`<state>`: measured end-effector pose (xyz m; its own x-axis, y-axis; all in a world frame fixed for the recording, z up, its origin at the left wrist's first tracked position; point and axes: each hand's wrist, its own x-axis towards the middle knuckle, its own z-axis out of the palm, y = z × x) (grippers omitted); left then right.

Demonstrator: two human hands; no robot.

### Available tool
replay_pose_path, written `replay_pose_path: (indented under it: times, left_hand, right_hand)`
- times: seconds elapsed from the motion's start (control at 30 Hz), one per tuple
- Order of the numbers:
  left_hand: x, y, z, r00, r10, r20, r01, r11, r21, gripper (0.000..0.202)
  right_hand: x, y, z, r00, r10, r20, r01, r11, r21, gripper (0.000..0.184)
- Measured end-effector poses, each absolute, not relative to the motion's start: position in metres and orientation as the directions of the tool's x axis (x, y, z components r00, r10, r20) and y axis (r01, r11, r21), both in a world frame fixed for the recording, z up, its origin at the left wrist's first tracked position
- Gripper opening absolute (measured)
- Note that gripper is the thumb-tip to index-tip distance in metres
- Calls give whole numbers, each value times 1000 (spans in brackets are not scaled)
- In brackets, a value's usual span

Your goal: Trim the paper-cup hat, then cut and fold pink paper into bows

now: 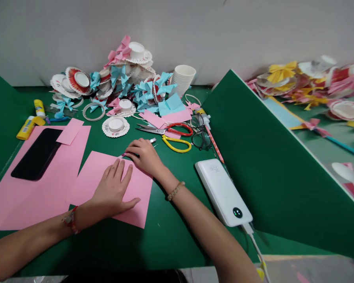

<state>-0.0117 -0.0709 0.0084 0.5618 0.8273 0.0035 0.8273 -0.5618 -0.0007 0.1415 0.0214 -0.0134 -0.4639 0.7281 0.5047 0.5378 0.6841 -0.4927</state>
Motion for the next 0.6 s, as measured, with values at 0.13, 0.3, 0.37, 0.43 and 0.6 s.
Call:
replay_pose_path:
  times: [0.13, 0.3, 0.37, 0.43, 0.6]
  left_hand:
    - [-13, -72, 8, 545, 838, -9, 838, -545, 15, 88]
    - [-10, -72, 6, 531, 847, -8, 847, -531, 29, 89]
    - [-7, -73, 6, 527, 850, -10, 849, -527, 35, 89]
    - [-2, -74, 6, 524, 851, -20, 851, -523, 41, 89]
    - [16, -78, 9, 533, 844, -61, 846, -530, 61, 89]
  right_hand:
    - [141, 21, -13, -467, 732, 495, 538, 680, -498, 18]
    - [142, 21, -13, -466, 724, 508, 527, 688, -499, 18]
    - [144, 21, -12, -459, 729, 508, 529, 684, -503, 17]
    - [148, 20, -11, -457, 736, 499, 534, 676, -508, 16]
    - [163, 14, -6, -472, 752, 459, 560, 658, -503, 15]
